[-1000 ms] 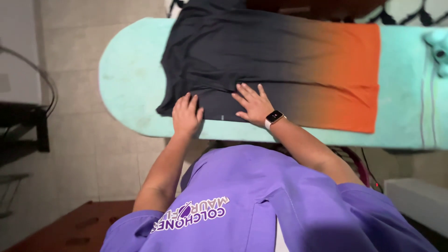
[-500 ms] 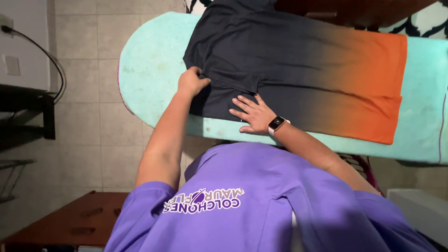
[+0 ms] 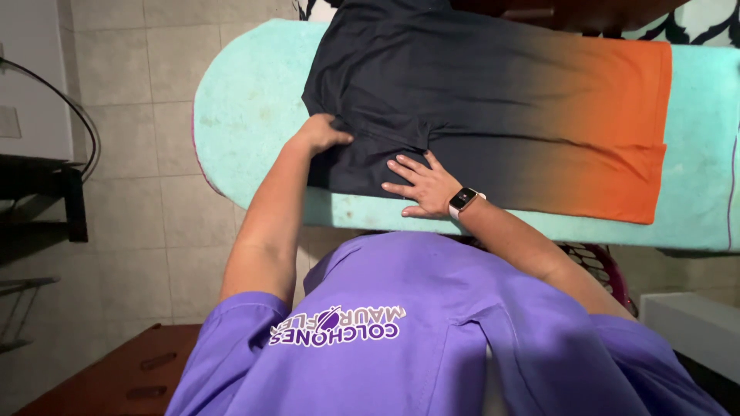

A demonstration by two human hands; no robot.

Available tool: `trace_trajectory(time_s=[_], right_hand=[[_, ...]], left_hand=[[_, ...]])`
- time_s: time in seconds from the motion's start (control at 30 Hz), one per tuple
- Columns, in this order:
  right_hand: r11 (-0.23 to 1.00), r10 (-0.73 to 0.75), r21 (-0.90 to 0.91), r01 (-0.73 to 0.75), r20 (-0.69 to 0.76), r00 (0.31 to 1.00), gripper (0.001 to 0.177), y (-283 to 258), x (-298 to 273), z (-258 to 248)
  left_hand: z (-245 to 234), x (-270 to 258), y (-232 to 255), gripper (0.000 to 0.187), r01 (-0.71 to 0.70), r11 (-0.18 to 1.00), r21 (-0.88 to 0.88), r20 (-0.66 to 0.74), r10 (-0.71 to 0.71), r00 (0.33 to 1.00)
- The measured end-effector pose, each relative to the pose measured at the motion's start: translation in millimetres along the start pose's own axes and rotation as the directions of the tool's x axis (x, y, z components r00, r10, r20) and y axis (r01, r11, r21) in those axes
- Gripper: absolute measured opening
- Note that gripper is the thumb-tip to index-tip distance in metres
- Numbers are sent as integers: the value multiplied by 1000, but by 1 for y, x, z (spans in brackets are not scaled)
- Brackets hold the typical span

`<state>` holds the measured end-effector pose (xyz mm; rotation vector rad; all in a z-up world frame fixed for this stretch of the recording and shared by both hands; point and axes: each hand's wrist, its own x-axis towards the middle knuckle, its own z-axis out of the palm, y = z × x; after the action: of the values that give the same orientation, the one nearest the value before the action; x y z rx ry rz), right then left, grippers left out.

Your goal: The person folds a pink patterned cloth and places it in a drawer. Then they fold a black and orange t-shirt and a blue t-shirt on a light blue ironing board, smoothing each before placing them in the drawer.

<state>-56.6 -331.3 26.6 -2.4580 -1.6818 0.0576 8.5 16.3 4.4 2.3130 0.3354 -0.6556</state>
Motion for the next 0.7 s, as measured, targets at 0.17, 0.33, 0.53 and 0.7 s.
trace_trajectory(time_s=[0.17, 0.33, 0.53, 0.7], right_hand=[[1000, -8, 24, 7, 19, 1000, 76, 1, 0, 1], [1000, -15, 2, 15, 0, 1000, 76, 1, 0, 2], [1000, -16, 13, 17, -29, 999, 78, -2, -2, 0], [1000, 26, 2, -26, -70, 997, 89, -5, -8, 5]], left_hand=[[1, 11, -32, 43, 5, 999, -36, -191, -12, 981], [8, -21, -14, 33, 40, 999, -7, -444, -39, 895], [81, -64, 42, 5, -575, 618, 536, -396, 786, 475], [126, -62, 20, 23, -567, 504, 652, -400, 864, 308]])
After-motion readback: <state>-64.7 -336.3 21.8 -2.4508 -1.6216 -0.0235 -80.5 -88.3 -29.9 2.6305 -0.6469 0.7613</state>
